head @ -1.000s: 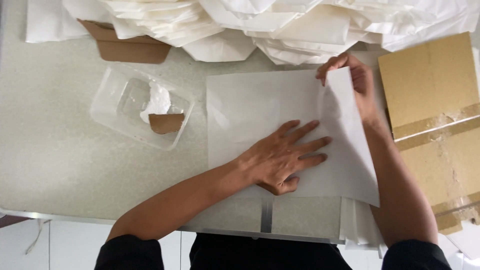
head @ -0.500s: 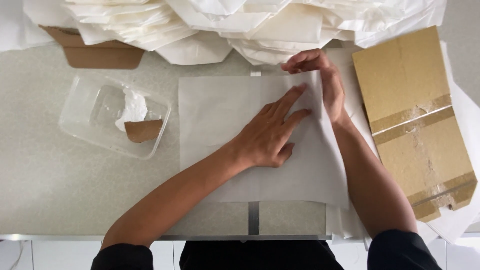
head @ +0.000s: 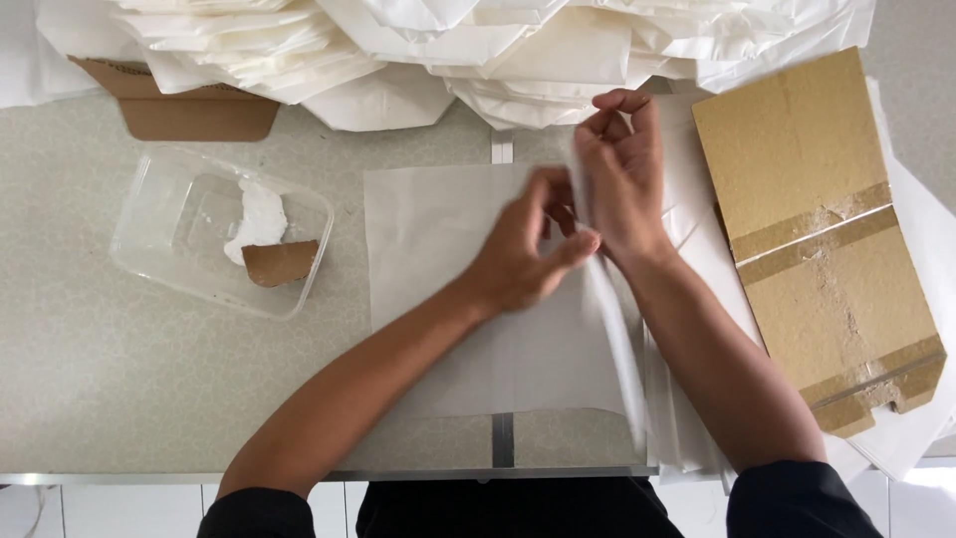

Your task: The person folds a white sheet of paper on a table, applying a white paste to the fold using a small piece of cardboard. The person then folds the paper again and smooths the edges.

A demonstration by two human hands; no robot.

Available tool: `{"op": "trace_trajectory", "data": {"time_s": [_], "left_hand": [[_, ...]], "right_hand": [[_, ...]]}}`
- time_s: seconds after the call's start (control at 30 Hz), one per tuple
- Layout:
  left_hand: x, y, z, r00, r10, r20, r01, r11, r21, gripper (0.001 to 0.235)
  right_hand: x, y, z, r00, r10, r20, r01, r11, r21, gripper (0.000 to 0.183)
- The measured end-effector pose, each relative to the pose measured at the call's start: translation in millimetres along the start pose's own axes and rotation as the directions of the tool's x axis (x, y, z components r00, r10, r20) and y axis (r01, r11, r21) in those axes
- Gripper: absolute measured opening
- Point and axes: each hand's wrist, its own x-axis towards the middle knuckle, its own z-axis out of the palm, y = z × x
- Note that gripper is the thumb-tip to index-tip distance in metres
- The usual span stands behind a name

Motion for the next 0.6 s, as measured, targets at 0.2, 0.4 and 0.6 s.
{"op": "trace_trajectory", "data": {"time_s": [0.2, 0.4, 0.6], "left_hand": [[1, 13, -33, 0.971, -0.238, -0.011, 0.238, 0.971, 0.001, 0.063], [-21, -4, -58, 0.999, 0.027, -0.038, -0.002, 0.836, 0.548, 0.072], [-27, -18, -67, 0.984, 0.174, 0.030, -0.146, 0.704, 0.695, 0.035]], "right_hand": [[-6, -14, 1, 0.978, -0.138, 0.156, 0.201, 0.824, -0.530, 0.024], [8, -3, -16, 0.873, -0.199, 0.445, 0.484, 0.461, -0.744, 0.031], [12, -3, -23, 0.863, -0.164, 0.478, 0.476, 0.583, -0.659, 0.016]]}}
